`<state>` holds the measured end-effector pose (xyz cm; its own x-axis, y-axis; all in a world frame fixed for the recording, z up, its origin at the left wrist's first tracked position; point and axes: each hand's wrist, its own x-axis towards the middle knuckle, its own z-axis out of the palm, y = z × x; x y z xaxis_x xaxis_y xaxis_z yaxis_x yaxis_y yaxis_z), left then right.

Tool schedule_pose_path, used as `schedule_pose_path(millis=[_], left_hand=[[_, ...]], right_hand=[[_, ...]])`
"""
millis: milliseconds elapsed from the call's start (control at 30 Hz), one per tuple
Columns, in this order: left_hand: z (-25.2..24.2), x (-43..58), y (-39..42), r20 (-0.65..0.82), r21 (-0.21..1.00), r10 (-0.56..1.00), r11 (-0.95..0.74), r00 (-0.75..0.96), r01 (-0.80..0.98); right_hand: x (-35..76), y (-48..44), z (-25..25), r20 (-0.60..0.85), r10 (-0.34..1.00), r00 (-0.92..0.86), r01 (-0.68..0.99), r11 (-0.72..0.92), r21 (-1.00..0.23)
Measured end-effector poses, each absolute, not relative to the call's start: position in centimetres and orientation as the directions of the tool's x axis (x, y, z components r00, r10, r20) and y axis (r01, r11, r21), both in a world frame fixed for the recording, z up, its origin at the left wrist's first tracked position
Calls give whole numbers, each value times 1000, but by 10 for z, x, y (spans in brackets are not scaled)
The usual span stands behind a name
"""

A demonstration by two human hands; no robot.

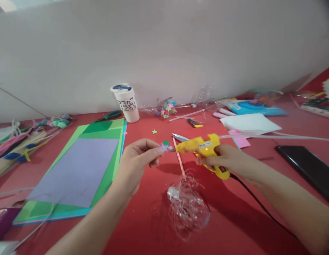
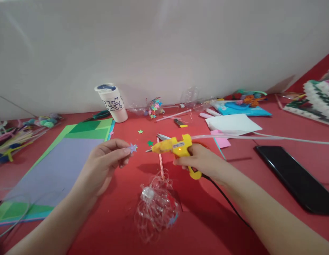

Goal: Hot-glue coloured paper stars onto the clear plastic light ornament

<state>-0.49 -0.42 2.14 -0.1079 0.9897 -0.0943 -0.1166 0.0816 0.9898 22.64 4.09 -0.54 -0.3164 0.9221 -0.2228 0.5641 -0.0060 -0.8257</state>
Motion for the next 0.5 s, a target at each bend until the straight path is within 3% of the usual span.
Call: schedule_pose_path(millis=[167,333,500], left_hand=[[18,5,-9,-187,977,982,187,9,-99],[15,10,-13,-218,976,975,218,33,3],[12,17,-16,-191,982,982,191,-12,13]], right_hand=[[229,42,-17,-198,943,-267,770,85,-633],[232,46,-22,-124,962,-245,869,161,-469],[228,35,-11,25,973,-229,859,214,-465]])
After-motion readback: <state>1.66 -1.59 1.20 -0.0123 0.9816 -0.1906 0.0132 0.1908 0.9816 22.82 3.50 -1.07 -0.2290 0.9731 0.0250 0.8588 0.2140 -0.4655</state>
